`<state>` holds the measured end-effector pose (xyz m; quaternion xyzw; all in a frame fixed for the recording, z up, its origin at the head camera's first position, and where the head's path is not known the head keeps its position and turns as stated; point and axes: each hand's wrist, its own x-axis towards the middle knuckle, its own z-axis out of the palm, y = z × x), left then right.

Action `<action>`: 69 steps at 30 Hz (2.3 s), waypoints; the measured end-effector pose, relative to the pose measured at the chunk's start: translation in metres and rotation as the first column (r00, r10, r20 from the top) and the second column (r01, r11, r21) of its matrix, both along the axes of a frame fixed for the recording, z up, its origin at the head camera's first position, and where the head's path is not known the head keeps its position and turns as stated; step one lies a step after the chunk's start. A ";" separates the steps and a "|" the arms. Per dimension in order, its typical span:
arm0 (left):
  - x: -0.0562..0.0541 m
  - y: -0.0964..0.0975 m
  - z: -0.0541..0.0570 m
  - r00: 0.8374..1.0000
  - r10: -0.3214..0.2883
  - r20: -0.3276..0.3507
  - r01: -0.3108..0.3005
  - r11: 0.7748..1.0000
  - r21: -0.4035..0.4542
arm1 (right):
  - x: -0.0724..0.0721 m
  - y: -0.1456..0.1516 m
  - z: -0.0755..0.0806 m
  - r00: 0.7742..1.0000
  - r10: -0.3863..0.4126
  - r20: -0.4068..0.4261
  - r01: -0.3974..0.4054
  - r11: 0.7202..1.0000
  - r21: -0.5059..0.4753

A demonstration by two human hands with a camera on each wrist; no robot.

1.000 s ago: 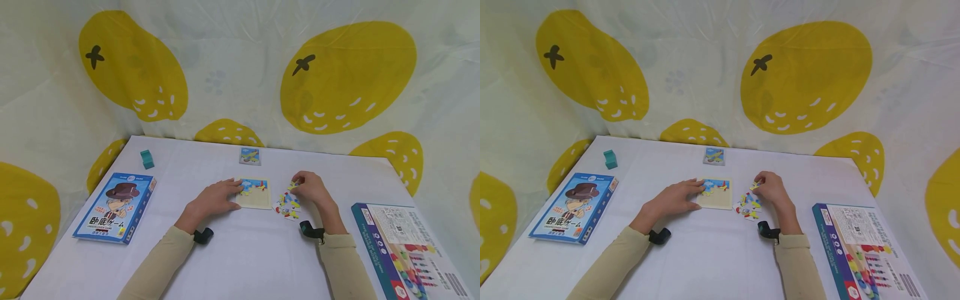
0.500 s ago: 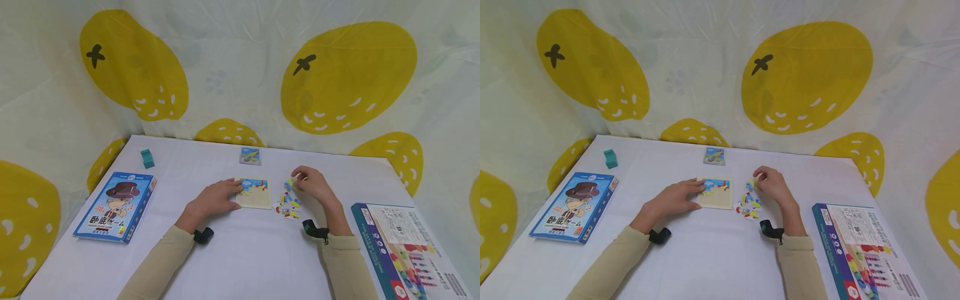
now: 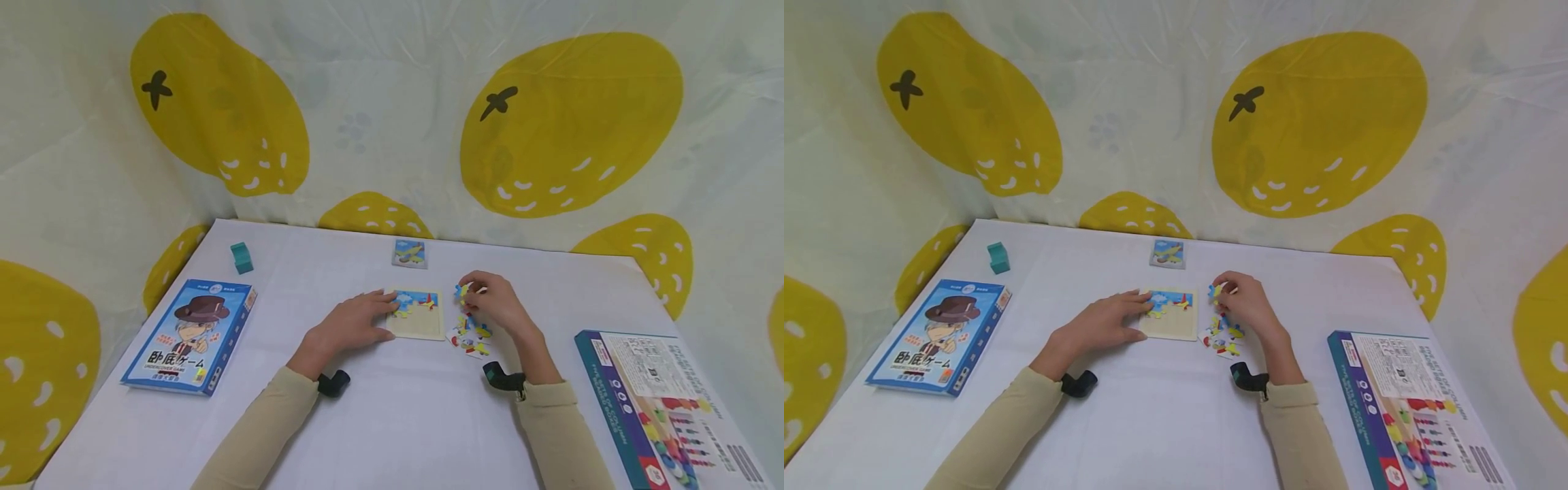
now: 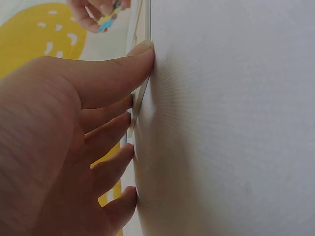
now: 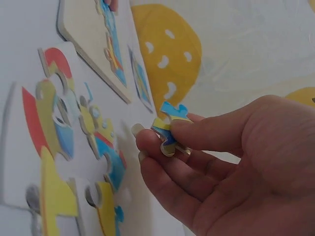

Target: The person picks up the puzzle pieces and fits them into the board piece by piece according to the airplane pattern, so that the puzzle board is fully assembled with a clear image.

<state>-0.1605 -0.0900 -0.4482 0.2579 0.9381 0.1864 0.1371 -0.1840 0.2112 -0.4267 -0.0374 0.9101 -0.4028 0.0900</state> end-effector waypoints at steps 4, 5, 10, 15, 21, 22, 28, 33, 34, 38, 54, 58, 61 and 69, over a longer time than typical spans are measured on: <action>-0.001 0.000 -0.002 1.000 -0.009 -0.010 0.009 1.000 0.003 | -0.001 -0.010 -0.003 0.999 -0.004 -0.043 0.005 1.000 0.020; -0.002 0.000 -0.003 1.000 -0.012 -0.013 0.012 1.000 0.005 | -0.001 -0.012 -0.004 0.999 -0.004 -0.052 0.005 1.000 0.027; -0.003 -0.001 -0.004 1.000 -0.015 -0.005 0.015 1.000 0.013 | 0.000 -0.027 -0.007 0.998 -0.008 -0.063 0.009 1.000 0.014; -0.003 0.000 -0.004 1.000 -0.013 -0.003 0.013 1.000 0.008 | 0.003 -0.040 -0.009 0.998 -0.019 -0.052 0.018 1.000 -0.017; -0.004 0.001 -0.004 1.000 -0.008 0.001 0.008 1.000 -0.008 | 0.005 -0.052 -0.014 0.997 0.005 -0.074 -0.010 0.998 -0.062; -0.004 0.001 -0.004 1.000 -0.008 0.002 0.008 1.000 -0.008 | 0.006 -0.055 -0.014 0.998 0.008 -0.066 -0.013 0.997 -0.077; -0.004 0.000 -0.003 1.000 -0.015 0.001 0.015 1.000 0.002 | 0.010 -0.068 -0.017 1.000 0.001 -0.006 -0.002 0.987 -0.162; -0.003 -0.001 -0.001 1.000 -0.020 -0.006 0.020 1.000 0.004 | 0.013 -0.076 -0.016 1.000 -0.024 0.005 0.024 0.981 -0.190; -0.003 -0.001 0.000 1.000 -0.021 -0.007 0.021 1.000 0.003 | 0.014 -0.078 -0.016 1.000 -0.025 0.002 0.025 0.982 -0.189; -0.002 -0.001 0.001 1.000 -0.021 -0.009 0.021 1.000 0.011 | 0.014 -0.082 -0.018 0.999 -0.030 -0.012 0.027 0.984 -0.174; -0.002 0.000 -0.001 1.000 -0.006 0.003 0.006 1.000 0.025 | 0.015 -0.089 -0.018 0.996 -0.075 -0.045 0.072 0.995 -0.072; -0.003 0.000 -0.002 1.000 -0.010 -0.002 0.010 1.000 0.013 | 0.016 -0.089 -0.019 0.997 -0.063 -0.041 0.060 0.996 -0.066; -0.004 0.000 -0.004 1.000 -0.013 -0.004 0.013 1.000 0.007 | 0.015 -0.089 -0.020 0.997 -0.049 -0.054 0.047 0.998 -0.042; -0.004 0.001 -0.004 1.000 -0.014 -0.008 0.014 1.000 0.018 | 0.012 -0.087 -0.024 0.990 -0.022 -0.141 0.031 0.998 0.061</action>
